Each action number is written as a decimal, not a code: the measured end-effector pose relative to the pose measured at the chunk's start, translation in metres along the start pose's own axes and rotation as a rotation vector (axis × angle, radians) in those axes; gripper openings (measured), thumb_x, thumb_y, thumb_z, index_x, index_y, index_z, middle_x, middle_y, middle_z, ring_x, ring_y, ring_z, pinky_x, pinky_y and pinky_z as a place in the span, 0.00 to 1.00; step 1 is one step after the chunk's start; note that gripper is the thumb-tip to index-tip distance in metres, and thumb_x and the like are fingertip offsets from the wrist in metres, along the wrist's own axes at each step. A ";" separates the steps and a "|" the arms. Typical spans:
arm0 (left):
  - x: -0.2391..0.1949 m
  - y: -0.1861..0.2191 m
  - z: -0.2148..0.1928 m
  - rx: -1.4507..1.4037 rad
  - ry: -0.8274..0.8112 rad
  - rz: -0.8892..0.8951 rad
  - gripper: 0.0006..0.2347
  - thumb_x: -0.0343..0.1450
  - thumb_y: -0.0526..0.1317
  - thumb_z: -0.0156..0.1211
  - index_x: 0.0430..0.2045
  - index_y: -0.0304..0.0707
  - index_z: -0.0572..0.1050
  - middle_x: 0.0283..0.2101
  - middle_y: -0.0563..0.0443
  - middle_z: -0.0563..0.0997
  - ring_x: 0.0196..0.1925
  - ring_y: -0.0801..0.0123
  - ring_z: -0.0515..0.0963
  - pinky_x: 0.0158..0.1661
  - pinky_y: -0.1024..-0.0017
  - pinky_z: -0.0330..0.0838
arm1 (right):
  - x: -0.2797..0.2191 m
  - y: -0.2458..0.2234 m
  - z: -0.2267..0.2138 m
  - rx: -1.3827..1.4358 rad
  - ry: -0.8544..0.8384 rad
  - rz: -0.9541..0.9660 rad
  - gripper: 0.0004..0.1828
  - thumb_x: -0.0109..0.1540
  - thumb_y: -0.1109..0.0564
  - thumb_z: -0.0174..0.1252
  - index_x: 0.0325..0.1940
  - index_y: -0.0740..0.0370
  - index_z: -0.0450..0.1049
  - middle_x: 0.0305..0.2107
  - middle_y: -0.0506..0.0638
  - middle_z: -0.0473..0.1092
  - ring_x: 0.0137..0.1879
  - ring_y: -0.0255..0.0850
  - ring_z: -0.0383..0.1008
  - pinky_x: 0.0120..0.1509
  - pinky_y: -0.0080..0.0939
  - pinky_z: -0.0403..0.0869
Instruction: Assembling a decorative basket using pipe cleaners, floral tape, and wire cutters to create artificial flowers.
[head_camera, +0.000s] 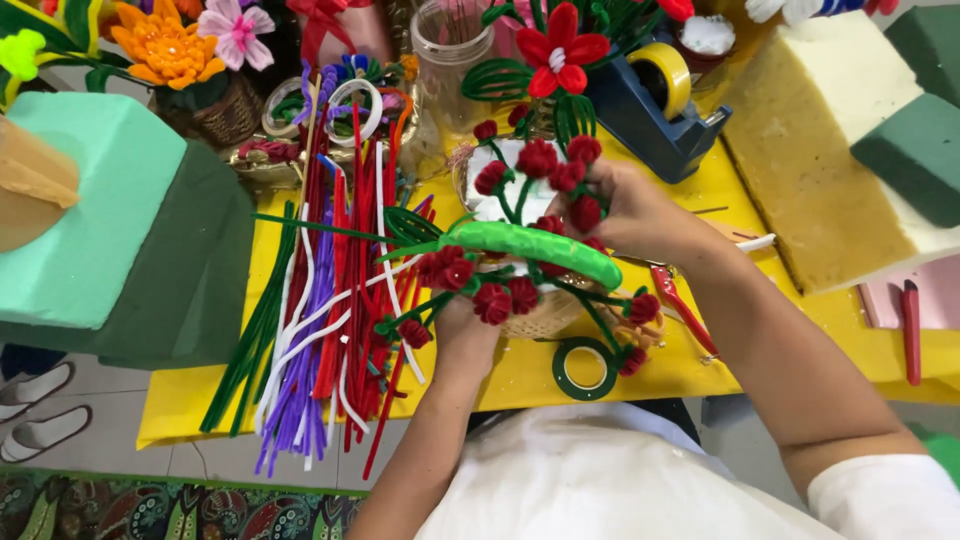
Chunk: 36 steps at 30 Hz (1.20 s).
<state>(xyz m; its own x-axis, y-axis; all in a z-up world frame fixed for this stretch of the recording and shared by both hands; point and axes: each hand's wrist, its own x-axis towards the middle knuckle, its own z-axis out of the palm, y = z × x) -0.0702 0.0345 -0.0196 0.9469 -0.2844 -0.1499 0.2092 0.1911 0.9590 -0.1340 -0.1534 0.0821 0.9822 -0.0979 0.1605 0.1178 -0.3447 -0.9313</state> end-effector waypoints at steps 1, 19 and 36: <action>0.001 0.000 -0.002 0.003 -0.002 -0.002 0.32 0.65 0.43 0.70 0.62 0.28 0.63 0.60 0.31 0.74 0.67 0.50 0.70 0.69 0.51 0.58 | -0.006 0.016 -0.007 0.038 0.090 0.032 0.24 0.52 0.67 0.74 0.48 0.58 0.75 0.35 0.46 0.80 0.37 0.31 0.78 0.44 0.32 0.78; 0.013 -0.009 -0.012 -0.083 0.021 -0.071 0.15 0.58 0.28 0.64 0.37 0.36 0.75 0.38 0.49 0.80 0.41 0.64 0.79 0.44 0.60 0.79 | -0.115 -0.018 0.001 0.188 0.421 0.001 0.10 0.68 0.64 0.47 0.53 0.66 0.67 0.46 0.52 0.71 0.46 0.36 0.73 0.41 0.32 0.72; 0.009 -0.044 -0.013 0.163 0.039 -0.106 0.30 0.63 0.32 0.62 0.62 0.20 0.64 0.60 0.22 0.72 0.69 0.45 0.67 0.70 0.48 0.53 | -0.064 -0.016 0.095 -0.452 0.628 -0.223 0.19 0.56 0.74 0.65 0.46 0.60 0.73 0.31 0.57 0.78 0.37 0.58 0.81 0.43 0.48 0.78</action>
<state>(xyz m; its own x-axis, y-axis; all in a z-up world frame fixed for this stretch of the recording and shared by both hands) -0.0678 0.0352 -0.0666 0.9311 -0.2572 -0.2586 0.2692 0.0062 0.9631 -0.1850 -0.0531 0.0558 0.6611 -0.4425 0.6060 0.0984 -0.7495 -0.6547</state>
